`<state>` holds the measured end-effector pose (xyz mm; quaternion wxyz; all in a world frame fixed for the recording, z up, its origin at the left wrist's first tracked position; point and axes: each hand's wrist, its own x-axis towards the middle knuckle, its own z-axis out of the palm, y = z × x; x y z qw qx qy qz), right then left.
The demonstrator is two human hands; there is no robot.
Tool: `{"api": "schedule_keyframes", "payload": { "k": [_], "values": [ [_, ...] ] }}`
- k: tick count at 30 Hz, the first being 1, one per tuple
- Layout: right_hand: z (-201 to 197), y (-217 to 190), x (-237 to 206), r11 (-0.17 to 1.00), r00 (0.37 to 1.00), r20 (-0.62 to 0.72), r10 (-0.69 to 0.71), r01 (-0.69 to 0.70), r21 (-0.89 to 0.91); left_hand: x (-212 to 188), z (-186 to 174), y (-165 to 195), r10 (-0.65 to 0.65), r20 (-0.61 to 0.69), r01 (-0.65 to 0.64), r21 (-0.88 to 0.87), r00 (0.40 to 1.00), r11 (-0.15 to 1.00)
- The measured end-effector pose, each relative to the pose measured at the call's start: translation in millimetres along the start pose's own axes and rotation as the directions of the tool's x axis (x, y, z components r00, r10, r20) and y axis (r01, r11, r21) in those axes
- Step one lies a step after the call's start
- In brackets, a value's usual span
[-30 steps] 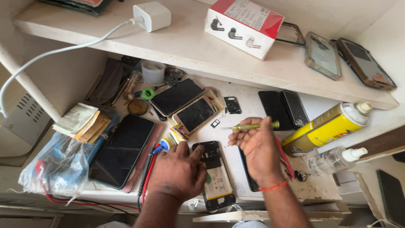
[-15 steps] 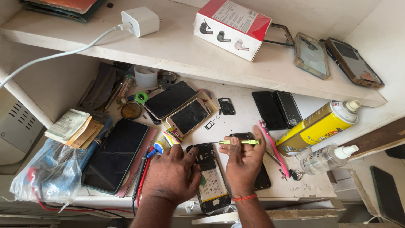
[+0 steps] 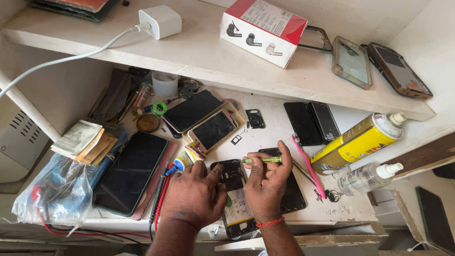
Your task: The person uses a metal prying tool to separate and remove internal components from a disassembled smartphone. They lift the motherboard and other parts, then use a green-handled screwdriver to unscrew and reposition components within the phone's chassis.
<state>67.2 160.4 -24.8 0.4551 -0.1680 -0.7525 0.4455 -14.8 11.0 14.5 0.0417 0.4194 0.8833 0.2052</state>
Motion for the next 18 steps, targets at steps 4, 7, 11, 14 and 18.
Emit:
{"api": "schedule_keyframes", "payload": {
  "k": [4,7,11,14,18],
  "values": [
    [-0.2,0.3,0.1,1.0,1.0,-0.002,-0.004,0.004,-0.028,0.3,0.3,-0.7,-0.004,0.019,0.004,0.001,1.0,1.0],
    [-0.6,0.9,0.3,1.0,1.0,0.0,-0.005,0.005,-0.012,0.4,1.2,-0.9,-0.002,0.022,0.002,0.005,1.0,1.0],
    [-1.2,2.8,-0.5,1.0,1.0,0.024,0.002,-0.002,-0.006,0.7,2.4,-0.7,0.003,0.005,-0.003,0.002,1.0,1.0],
    [0.2,4.9,-0.9,1.0,1.0,0.026,0.002,-0.003,0.014,0.5,2.0,-1.3,0.007,0.008,-0.007,0.01,1.0,1.0],
    [0.6,7.1,-0.8,1.0,0.999,0.037,-0.009,0.01,-0.017,0.8,1.1,-0.7,-0.01,0.042,0.01,0.014,0.999,1.0]
  ]
}}
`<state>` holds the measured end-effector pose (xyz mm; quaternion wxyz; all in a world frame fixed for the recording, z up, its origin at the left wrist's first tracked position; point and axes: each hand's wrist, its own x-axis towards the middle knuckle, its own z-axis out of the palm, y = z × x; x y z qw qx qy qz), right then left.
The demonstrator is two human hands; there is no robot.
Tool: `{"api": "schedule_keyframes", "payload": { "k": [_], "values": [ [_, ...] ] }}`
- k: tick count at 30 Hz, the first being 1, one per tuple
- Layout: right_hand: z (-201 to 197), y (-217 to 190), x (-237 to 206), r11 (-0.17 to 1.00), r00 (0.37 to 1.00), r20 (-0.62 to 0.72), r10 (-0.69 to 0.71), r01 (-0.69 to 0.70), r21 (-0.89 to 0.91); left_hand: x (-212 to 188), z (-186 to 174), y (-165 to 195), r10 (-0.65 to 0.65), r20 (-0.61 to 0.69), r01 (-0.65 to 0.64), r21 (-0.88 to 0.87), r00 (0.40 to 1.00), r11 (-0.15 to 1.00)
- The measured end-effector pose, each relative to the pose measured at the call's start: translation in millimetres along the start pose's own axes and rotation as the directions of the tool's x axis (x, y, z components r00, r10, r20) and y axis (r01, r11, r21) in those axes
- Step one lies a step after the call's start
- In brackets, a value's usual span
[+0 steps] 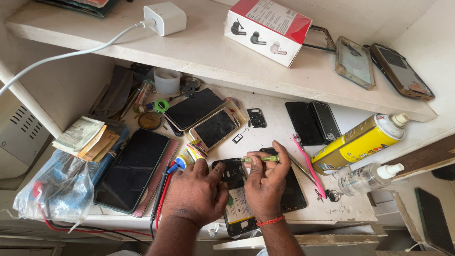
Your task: The person uses a metal prying tool to separate and remove internal components from a disassembled smartphone. They lift the motherboard and other parts, then use a green-handled screwdriver to unscrew and reposition components within the phone's chassis.
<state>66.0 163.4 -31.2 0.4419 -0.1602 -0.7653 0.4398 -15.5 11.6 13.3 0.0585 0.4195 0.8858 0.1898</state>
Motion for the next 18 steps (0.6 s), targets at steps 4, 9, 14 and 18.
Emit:
{"api": "schedule_keyframes", "payload": {
  "k": [4,9,14,18],
  "values": [
    [-1.1,0.0,0.0,0.999,1.0,0.012,-0.005,0.005,-0.035,0.0,-0.9,0.5,0.004,-0.006,-0.004,0.002,1.0,1.0],
    [-1.1,0.0,0.4,0.999,1.0,0.011,-0.026,0.026,-0.043,-0.2,-0.9,0.6,0.003,0.0,-0.003,-0.001,1.0,1.0],
    [-1.3,0.7,0.2,0.998,1.0,0.013,0.006,-0.005,-0.056,-0.2,-1.8,0.8,0.0,0.003,0.0,0.0,1.0,1.0],
    [-1.1,-0.6,1.0,0.998,1.0,0.017,0.003,-0.003,-0.056,0.6,-2.9,1.9,-0.014,0.044,0.013,0.015,0.999,1.0]
  ]
}}
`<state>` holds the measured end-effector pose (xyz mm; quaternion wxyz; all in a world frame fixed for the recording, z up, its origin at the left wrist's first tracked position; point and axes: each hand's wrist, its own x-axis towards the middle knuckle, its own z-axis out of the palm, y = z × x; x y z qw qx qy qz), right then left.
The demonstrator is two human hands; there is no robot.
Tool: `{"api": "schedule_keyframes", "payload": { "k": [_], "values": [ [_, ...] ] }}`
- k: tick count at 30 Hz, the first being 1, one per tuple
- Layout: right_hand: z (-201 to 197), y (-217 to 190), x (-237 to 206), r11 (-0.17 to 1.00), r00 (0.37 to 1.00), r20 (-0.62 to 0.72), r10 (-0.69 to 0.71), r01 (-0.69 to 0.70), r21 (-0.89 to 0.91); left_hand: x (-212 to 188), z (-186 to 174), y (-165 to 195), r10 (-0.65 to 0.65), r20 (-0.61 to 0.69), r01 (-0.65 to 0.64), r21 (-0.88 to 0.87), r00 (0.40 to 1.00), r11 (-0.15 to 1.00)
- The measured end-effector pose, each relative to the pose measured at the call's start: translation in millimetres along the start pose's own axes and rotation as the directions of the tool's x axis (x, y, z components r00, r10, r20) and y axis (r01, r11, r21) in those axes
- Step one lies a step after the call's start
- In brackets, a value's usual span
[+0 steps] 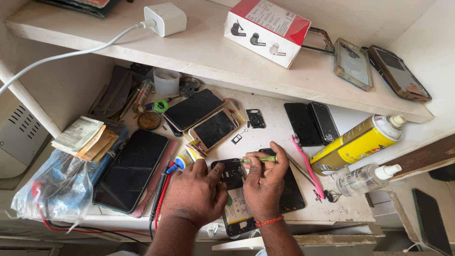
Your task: The person uses a metal prying tool to separate and remove internal components from a disassembled smartphone. They lift the motherboard and other parts, then use a green-handled screwdriver to unscrew and reposition components within the phone's chassis.
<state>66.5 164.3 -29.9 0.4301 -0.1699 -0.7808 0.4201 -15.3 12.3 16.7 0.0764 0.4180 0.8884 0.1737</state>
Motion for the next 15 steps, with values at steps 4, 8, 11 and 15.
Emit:
{"api": "schedule_keyframes", "payload": {
  "k": [4,8,11,15],
  "values": [
    [-3,-11,5,0.993,0.995,0.049,-0.09,0.093,-0.065,-1,-1,0,0.008,-0.022,-0.008,-0.009,1.0,1.0],
    [-11,-29,27,0.96,0.979,0.193,-0.067,0.115,-0.254,-1,0,-1,0.018,-0.048,-0.019,-0.019,0.999,1.0],
    [-21,-42,51,0.958,0.948,0.305,-0.09,0.166,-0.235,-1,1,-1,0.024,-0.07,-0.025,-0.026,0.997,0.999],
    [-25,-53,68,0.962,0.882,0.426,-0.204,0.262,-0.081,-1,3,-3,0.038,-0.101,-0.042,-0.041,0.994,0.998]
  ]
}}
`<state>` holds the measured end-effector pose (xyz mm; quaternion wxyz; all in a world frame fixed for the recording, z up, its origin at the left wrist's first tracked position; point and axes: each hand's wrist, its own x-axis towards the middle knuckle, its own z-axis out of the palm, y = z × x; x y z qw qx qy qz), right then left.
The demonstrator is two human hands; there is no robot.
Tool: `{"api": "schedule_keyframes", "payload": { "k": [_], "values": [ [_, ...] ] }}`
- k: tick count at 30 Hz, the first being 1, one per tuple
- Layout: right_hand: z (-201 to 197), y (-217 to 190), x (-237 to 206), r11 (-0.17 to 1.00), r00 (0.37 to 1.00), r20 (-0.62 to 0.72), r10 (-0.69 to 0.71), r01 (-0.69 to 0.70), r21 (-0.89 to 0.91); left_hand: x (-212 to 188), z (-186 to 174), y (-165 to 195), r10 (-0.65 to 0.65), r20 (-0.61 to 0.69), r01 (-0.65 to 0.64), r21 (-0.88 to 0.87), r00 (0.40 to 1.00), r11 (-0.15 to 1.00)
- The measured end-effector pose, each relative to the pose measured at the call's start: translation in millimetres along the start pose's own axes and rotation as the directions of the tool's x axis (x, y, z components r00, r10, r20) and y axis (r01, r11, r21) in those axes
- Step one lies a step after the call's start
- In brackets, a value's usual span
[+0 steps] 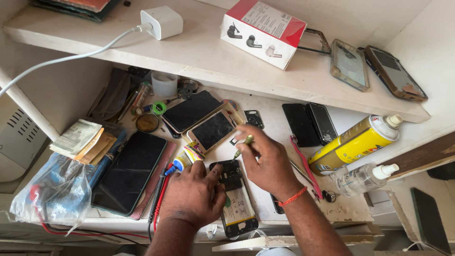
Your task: The person uses a metal prying tool to separate and remove internal components from a disassembled smartphone. They lift the motherboard and other parts, then use a green-handled screwdriver to unscrew and reposition components within the phone's chassis.
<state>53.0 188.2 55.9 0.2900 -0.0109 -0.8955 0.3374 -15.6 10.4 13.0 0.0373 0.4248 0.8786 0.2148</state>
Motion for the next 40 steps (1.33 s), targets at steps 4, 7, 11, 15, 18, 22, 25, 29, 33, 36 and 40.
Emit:
{"api": "schedule_keyframes", "payload": {
  "k": [4,7,11,15,18,22,25,29,33,36,40],
  "values": [
    [-4,-1,9,0.933,0.999,0.041,-0.031,0.044,-0.358,0,1,-1,0.009,-0.014,-0.009,0.004,1.0,1.0],
    [-7,-1,12,0.919,0.998,0.06,0.005,0.019,-0.394,-1,1,0,0.01,-0.013,-0.01,0.01,1.0,1.0],
    [-9,-4,12,0.988,0.996,0.091,-0.015,0.029,-0.154,0,-1,0,-0.003,0.02,0.002,0.017,1.0,1.0],
    [-9,-2,18,0.861,0.957,0.116,0.266,-0.181,-0.475,0,-2,1,-0.006,0.037,0.004,0.034,0.999,0.999],
    [-12,-1,18,0.967,0.966,0.112,-0.234,0.243,-0.078,0,-4,2,0.002,0.036,-0.004,0.039,0.999,0.999],
    [-9,-4,17,0.995,0.98,0.192,0.058,-0.04,-0.095,-1,-4,2,-0.027,0.071,0.025,0.032,0.997,0.999],
    [-9,-4,21,0.857,0.926,0.123,0.357,-0.273,-0.437,0,-4,2,-0.014,0.056,0.012,0.036,0.998,0.999],
    [-7,2,21,0.99,0.978,0.203,0.055,-0.027,-0.141,0,-3,2,-0.017,0.056,0.014,0.039,0.998,0.999],
    [-3,8,14,1.0,0.978,0.206,0.017,-0.016,-0.009,0,-3,1,-0.006,0.035,0.005,0.032,0.999,0.999],
    [-1,9,16,0.897,0.943,0.163,0.288,-0.206,-0.392,0,-2,1,-0.011,0.045,0.01,0.03,0.999,0.999],
    [-9,3,19,0.909,0.936,0.247,0.253,-0.142,-0.393,1,0,-1,-0.007,0.047,0.006,0.034,0.999,0.999]
  ]
}}
